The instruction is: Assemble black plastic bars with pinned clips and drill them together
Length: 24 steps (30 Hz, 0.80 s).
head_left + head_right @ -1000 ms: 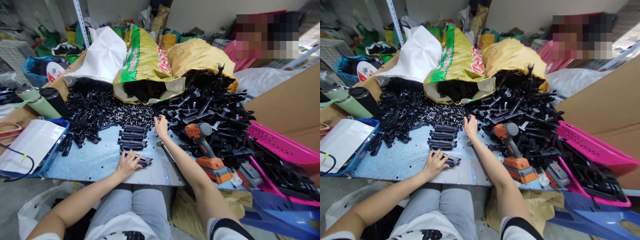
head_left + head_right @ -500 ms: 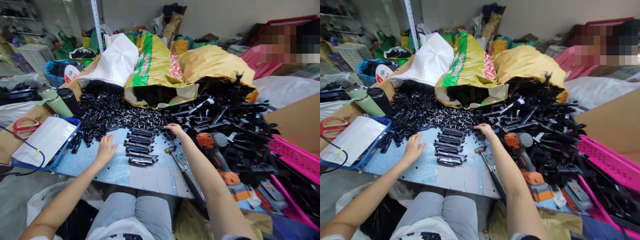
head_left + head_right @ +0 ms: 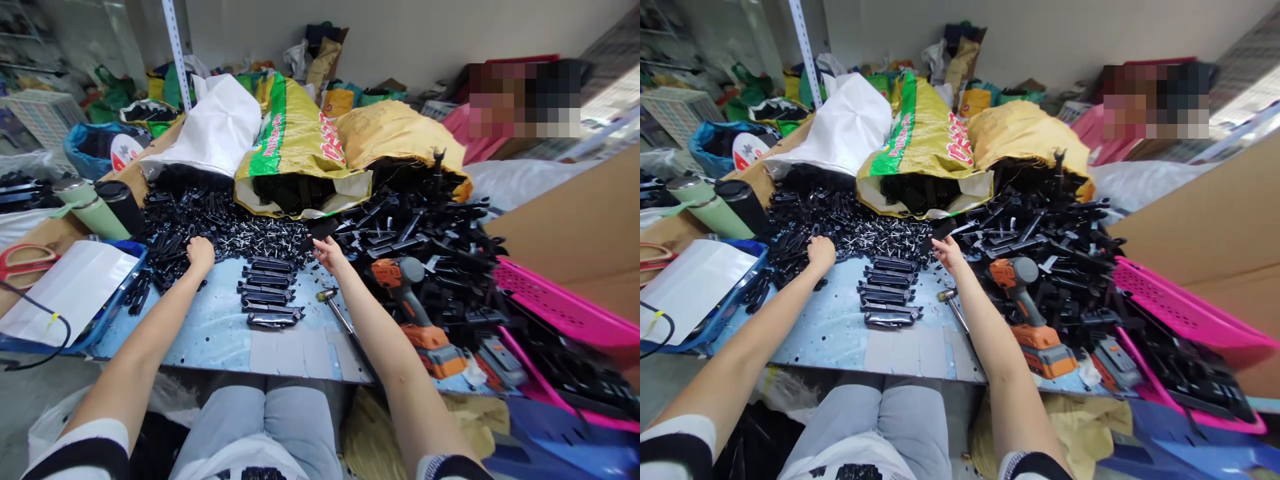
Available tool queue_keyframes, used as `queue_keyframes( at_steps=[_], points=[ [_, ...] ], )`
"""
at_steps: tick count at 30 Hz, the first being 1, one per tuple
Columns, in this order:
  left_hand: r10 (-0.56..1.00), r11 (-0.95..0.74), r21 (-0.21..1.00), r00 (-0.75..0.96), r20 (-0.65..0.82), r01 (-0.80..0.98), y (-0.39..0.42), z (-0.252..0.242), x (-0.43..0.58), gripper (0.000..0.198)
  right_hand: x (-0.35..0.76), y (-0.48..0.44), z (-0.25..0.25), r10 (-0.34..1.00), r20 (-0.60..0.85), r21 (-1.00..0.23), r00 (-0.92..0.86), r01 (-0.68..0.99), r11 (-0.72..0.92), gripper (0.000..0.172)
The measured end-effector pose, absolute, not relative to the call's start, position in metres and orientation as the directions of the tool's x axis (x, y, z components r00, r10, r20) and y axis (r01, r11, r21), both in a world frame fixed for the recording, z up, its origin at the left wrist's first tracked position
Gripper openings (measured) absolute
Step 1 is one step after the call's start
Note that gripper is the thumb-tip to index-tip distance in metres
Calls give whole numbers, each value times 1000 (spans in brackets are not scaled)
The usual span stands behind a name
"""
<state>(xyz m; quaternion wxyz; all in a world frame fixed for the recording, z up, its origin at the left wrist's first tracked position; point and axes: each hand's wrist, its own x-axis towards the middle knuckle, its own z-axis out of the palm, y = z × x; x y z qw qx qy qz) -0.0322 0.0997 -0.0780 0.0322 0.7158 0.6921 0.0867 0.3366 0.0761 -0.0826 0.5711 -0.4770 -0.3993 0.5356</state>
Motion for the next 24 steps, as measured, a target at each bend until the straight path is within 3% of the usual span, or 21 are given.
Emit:
queue_keyframes(
  at_steps=[3, 6, 10, 12, 15, 16, 19, 21, 24],
  points=[
    [978, 58, 229, -101, 181, 972, 99, -80, -34, 33, 340, 70, -79, 970, 88, -996, 227, 45, 80, 44],
    [958, 51, 323, -137, 250, 945, 82, -75, -45, 35, 345, 51, -70, 926, 242, -941, 290, 301, 152, 46],
    [938, -58, 616, -167, 302, 786, 19, -63, -45, 41, 330, -13, -61, 931, 320, -913, 177, 319, 254, 58],
    [985, -97, 718, -36, 167, 690, -29, -62, -27, 41, 314, -58, -66, 963, 264, -934, 49, 262, 243, 52],
    [893, -225, 815, 447, -47, 534, -97, -73, 17, 27, 298, -121, -86, 980, 187, -952, -61, 236, 197, 51],
    [839, -265, 820, 540, -63, 507, -112, -80, 31, 24, 297, -137, -93, 981, 179, -947, -69, 260, 191, 52],
    [827, -360, 707, 559, -61, 609, -127, -99, 57, 20, 310, -167, -109, 977, 168, -866, -131, 454, 210, 43],
    [834, -405, 626, 549, -45, 667, -121, -108, 60, 20, 320, -173, -108, 957, 180, -726, -227, 625, 285, 33],
    [839, -429, 616, 545, 0, 661, -115, -111, 52, 25, 314, -171, -101, 910, 183, -502, -371, 760, 411, 39]
  ],
)
